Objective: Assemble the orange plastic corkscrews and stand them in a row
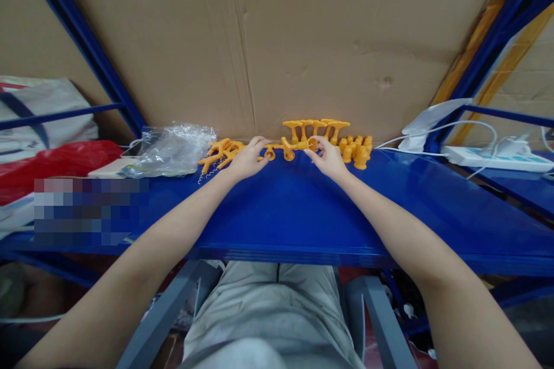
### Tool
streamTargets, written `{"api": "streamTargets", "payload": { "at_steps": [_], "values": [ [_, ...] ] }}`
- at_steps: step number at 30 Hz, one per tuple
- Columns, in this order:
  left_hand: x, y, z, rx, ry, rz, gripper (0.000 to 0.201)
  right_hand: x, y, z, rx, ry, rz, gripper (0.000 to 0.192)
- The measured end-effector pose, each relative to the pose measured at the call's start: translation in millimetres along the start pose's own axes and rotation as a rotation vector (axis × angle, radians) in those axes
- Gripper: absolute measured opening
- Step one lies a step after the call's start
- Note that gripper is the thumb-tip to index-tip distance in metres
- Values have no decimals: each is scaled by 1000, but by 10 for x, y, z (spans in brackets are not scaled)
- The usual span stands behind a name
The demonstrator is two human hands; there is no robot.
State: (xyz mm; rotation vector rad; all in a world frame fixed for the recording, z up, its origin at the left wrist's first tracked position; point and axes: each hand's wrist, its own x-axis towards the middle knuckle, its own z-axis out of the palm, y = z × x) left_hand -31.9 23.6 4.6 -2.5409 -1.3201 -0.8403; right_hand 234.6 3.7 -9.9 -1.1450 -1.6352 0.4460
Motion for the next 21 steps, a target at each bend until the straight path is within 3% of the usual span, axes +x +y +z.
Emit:
{"api": "streamTargets", "payload": {
  "at_steps": [2,5,10,16,21],
  "values": [
    [-5,-61,-11,80,-74,-85,38,-1,25,-26,-119,45,-44,57],
    [-18,-150,-19,186,-175,-204,38,-2,26,-9,-112,42,-58,61],
    [-27,-239,-27,251,-321,-301,47,-7,3,31,-189,52,-104,60],
    [-20,-231,-40,252,-376,-321,54,-17,-31,59,-571,-1,-290,46],
    [-28,-262,-19,228,-366,-298,55,111,-221,262,-878,-133,-428,44]
  ]
}}
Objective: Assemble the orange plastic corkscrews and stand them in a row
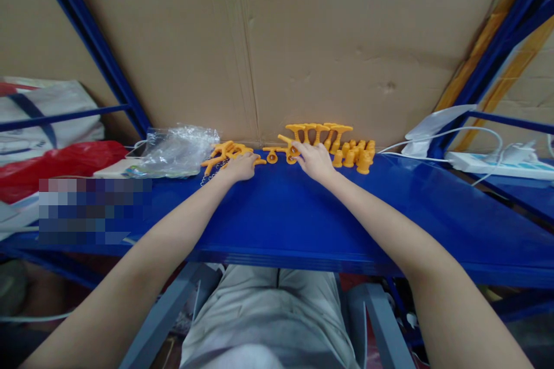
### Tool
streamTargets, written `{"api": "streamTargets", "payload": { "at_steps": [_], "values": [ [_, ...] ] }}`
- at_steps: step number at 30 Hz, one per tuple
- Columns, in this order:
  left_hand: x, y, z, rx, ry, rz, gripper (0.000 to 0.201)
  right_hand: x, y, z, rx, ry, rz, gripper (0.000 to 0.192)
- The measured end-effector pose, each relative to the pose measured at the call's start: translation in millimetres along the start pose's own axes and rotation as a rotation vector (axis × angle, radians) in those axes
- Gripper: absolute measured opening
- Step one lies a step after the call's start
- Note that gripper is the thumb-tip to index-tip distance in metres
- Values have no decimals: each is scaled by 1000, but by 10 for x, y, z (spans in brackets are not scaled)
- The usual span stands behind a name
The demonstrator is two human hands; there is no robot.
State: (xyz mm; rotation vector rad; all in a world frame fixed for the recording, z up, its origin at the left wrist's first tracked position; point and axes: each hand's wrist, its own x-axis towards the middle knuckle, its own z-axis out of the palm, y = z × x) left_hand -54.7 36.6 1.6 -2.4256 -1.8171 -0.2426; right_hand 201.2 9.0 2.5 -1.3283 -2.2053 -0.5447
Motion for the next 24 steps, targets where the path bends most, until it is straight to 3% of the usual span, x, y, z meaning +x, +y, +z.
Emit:
{"api": "streamTargets", "payload": {
  "at_steps": [4,11,19,24],
  "values": [
    [33,-42,54,-39,53,-9,51,248,-233,51,-170,-155,-97,46],
    [93,-94,114,-28,101,-6,48,433,-499,272,-246,-309,-8,47],
    [161,-128,162,-127,259,-60,30,363,-460,402,-111,-362,82,59],
    [128,-111,73,-174,331,-60,26,321,-428,462,-68,-339,107,61]
  ]
}}
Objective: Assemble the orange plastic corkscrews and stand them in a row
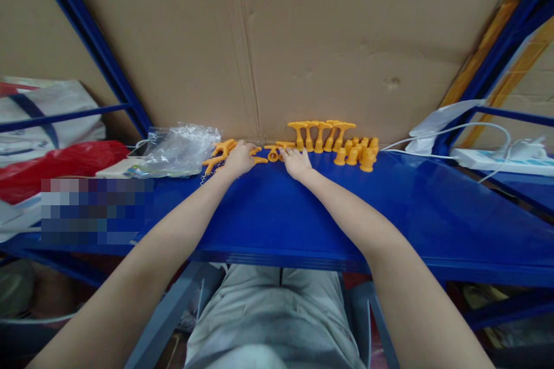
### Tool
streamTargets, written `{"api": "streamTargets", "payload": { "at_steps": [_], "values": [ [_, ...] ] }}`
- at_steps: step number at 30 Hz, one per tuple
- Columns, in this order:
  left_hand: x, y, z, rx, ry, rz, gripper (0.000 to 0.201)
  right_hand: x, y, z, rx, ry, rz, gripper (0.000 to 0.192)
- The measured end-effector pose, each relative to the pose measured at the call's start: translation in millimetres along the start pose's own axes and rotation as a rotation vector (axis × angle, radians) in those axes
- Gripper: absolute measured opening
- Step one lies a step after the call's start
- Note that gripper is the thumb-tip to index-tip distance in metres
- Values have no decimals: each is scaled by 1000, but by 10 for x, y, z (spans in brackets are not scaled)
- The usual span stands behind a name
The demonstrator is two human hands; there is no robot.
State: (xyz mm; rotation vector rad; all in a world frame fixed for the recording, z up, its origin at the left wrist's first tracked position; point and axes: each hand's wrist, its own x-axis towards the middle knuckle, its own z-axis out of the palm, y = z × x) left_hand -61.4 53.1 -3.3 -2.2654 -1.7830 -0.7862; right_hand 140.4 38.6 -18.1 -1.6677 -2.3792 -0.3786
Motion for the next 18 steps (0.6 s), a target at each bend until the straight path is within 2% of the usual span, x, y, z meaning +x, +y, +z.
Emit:
{"api": "streamTargets", "payload": {
  "at_steps": [5,11,15,18],
  "values": [
    [-90,192,-142,-17,-47,-13,38,-30,1,6,11,28,42,61],
    [-177,365,-111,-2,-123,84,46,-91,68,-198,-90,111,-105,58],
    [-205,409,-78,4,-182,150,50,-153,249,-474,-96,147,22,52],
    [-232,456,-83,16,-240,193,51,-259,502,-616,-113,120,148,45]
  ]
}}
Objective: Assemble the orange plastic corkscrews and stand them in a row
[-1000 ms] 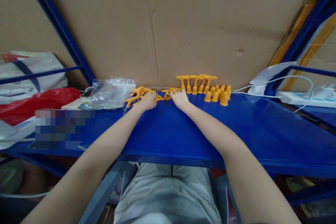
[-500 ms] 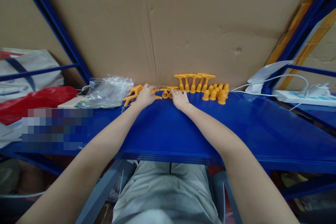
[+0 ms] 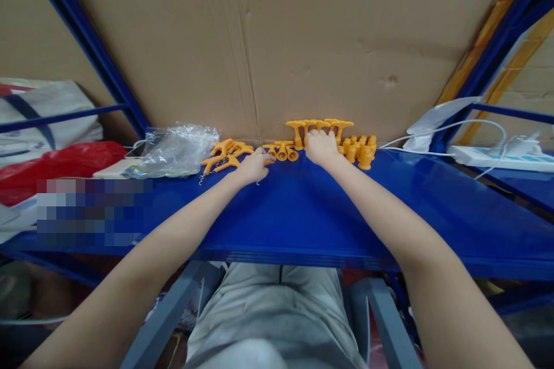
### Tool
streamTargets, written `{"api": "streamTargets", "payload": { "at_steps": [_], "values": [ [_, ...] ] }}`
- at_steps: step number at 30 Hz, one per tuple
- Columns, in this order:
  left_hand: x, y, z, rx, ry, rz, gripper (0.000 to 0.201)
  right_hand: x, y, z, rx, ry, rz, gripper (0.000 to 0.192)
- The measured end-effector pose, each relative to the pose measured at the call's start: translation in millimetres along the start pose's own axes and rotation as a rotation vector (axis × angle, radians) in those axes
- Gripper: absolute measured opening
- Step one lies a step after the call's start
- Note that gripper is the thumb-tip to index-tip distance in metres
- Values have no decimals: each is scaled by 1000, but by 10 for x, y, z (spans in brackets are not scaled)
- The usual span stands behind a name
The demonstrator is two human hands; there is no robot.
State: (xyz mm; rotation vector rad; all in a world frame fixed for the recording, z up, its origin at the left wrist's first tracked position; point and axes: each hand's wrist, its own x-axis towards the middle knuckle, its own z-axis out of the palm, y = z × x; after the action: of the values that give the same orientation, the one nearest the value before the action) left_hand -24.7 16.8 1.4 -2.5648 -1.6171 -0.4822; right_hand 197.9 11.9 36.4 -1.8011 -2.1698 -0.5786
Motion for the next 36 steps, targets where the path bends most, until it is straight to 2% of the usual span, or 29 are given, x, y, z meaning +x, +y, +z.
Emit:
{"api": "streamTargets", "payload": {
  "at_steps": [3,6,9,12,15,18,21,25,27,30,33,36],
  "values": [
    [-21,74,-13,12,-51,-28,48,-110,318,18,-25,-56,131,43],
    [-38,139,-34,22,-113,-51,40,-227,579,135,-73,-98,242,43],
    [-55,171,-80,33,-137,-42,36,-283,737,250,-56,-144,256,46],
    [-84,179,-163,79,-101,-49,35,-281,809,311,-16,-168,241,48],
    [-122,181,-258,178,-108,-45,37,-271,827,351,7,-145,231,49],
    [-146,170,-309,270,-231,-33,47,-273,821,411,37,-112,213,49],
    [-141,133,-301,268,-315,-14,55,-266,802,484,70,-84,170,47],
    [-111,91,-263,216,-325,29,65,-238,731,597,232,-50,148,45],
    [-102,100,-259,161,-343,75,64,-226,674,669,374,-36,185,40],
    [-100,149,-265,94,-377,142,50,-215,585,763,569,-43,199,24],
    [-102,200,-254,93,-332,156,37,-217,526,762,602,-74,176,17],
    [-104,226,-225,87,-207,94,36,-240,502,646,395,-54,118,17]
  ]
}}
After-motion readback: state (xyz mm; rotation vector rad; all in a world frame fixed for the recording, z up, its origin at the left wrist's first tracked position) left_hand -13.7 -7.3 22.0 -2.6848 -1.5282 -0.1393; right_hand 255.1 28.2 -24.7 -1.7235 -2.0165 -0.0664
